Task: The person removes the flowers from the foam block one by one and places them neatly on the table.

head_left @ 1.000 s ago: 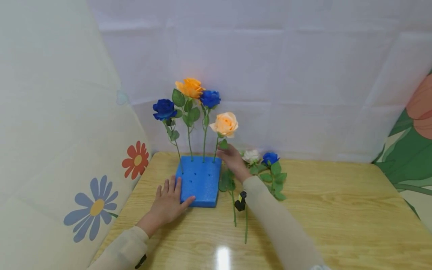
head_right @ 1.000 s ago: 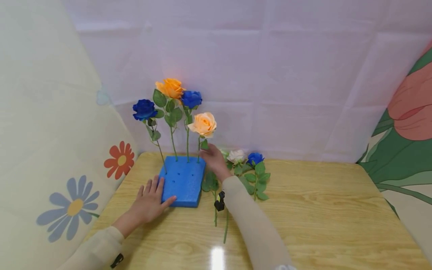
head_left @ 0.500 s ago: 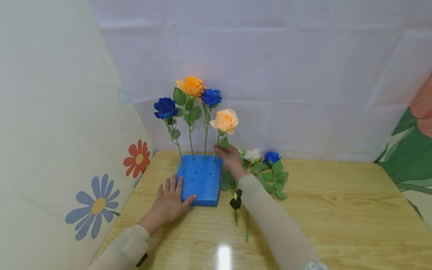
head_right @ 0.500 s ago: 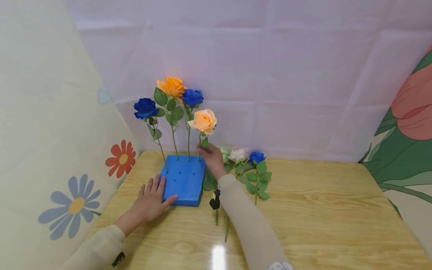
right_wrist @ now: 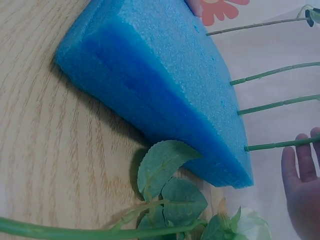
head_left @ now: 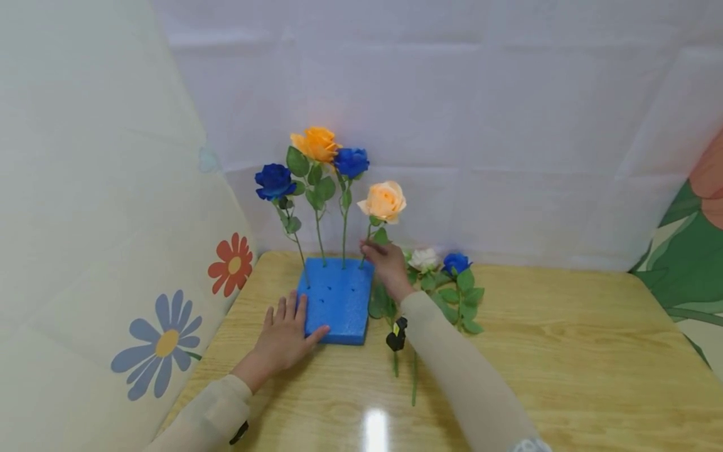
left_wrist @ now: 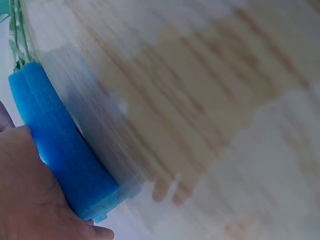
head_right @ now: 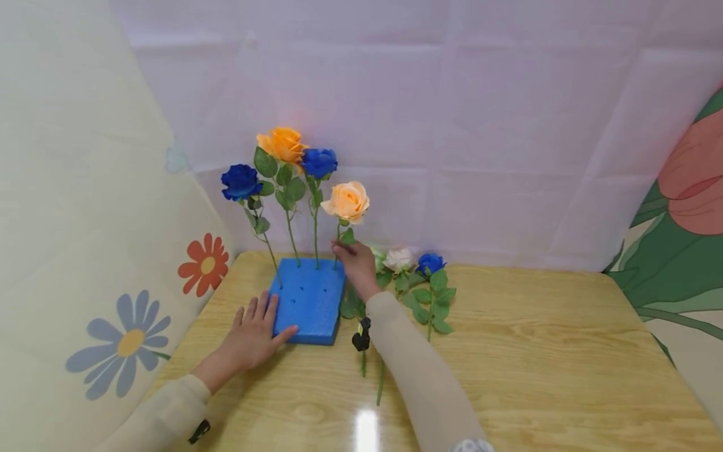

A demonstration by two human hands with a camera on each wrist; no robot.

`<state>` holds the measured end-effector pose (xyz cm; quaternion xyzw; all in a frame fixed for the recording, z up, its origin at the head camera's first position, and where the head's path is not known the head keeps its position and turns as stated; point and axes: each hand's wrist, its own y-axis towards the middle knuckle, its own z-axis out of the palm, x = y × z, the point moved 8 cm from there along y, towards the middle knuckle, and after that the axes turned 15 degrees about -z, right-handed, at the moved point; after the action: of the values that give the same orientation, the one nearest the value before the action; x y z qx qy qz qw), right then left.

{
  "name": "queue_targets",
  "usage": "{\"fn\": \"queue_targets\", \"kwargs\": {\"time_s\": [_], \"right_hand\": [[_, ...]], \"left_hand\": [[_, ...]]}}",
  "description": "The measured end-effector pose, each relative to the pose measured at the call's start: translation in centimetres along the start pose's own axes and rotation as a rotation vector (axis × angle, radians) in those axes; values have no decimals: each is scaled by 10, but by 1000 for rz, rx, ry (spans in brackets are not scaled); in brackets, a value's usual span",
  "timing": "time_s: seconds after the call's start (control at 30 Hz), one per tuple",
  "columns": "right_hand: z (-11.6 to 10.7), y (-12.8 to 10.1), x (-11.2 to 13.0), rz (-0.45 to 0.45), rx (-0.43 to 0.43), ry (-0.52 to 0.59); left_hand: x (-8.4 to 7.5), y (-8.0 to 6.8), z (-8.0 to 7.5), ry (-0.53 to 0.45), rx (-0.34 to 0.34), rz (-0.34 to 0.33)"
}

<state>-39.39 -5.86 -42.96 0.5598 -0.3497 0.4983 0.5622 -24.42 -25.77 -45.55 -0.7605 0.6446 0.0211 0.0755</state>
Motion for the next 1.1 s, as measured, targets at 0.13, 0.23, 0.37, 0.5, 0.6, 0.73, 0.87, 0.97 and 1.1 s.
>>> {"fn": "queue_targets", "kwargs": {"time_s": [0.13, 0.23, 0.37, 0.5, 0.6, 0.73, 0.87, 0.97, 1.1], "right_hand": [[0, -1, 1, -19, -12, -23], [-2, -1, 4, -37, -22, -26], [-1, -2, 7, -54, -27, -53], [1, -1, 9, -87, -44, -89], [1, 0, 12, -125, -62, -116], [-3, 3, 33, -219, -73, -156], [-6, 8, 55, -271, -40, -199], [-9, 8, 61, -253, -7, -213], [-14, 6, 65, -242, 15, -187]], "left_hand": [[2, 1, 1, 13, -12, 8], [1, 2, 0, 24, -15, 8], [0, 2, -3, 35, -17, 6], [-1, 0, -6, 37, -11, 2], [-1, -1, -8, 37, 4, -2], [-3, 0, -8, 53, 25, -5], [-3, 2, -8, 82, 44, -11], [-3, 2, -9, 92, 52, -12], [-3, 0, -9, 92, 50, -8]]}}
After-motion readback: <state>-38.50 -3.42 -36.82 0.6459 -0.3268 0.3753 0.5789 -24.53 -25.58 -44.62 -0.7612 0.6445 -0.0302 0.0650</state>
